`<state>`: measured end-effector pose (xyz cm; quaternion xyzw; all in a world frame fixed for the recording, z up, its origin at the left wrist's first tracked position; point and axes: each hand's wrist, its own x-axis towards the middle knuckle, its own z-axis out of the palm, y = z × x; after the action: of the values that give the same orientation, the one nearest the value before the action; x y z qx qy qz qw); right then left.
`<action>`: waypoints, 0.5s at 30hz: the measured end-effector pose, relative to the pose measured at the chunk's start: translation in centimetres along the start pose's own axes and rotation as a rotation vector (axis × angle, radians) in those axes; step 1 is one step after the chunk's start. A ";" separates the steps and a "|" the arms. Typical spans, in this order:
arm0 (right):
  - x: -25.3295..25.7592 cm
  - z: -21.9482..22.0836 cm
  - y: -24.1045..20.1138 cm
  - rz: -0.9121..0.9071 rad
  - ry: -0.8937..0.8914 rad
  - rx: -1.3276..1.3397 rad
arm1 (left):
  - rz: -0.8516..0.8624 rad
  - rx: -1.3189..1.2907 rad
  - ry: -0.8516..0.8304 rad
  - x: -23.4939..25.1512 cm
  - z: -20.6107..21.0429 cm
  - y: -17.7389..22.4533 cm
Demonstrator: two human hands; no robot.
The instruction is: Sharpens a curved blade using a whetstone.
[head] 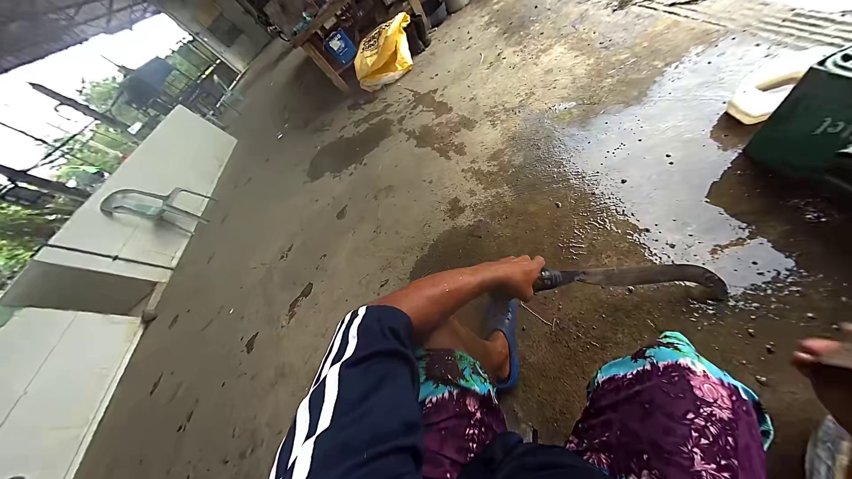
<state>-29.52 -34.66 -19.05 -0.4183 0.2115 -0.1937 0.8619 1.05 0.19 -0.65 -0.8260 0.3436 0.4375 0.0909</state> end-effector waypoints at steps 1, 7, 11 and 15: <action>1.4 2.4 0.8 0.047 0.056 -0.126 | 0.000 -0.023 -0.021 0.0 0.0 -0.2; 5.1 13.1 3.7 0.303 -0.129 -1.224 | -0.023 -0.119 -0.031 2.5 2.6 -2.4; 5.2 13.4 9.1 0.209 -0.370 -1.512 | -0.099 -0.039 -0.032 3.8 3.5 -3.0; 4.4 13.4 12.4 0.182 -0.492 -1.637 | -0.117 -0.045 -0.081 3.8 3.8 -2.6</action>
<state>-16.79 -21.21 -22.41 -0.9198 0.1245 0.1862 0.3221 1.69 1.99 -6.32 -0.8282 0.2809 0.4720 0.1113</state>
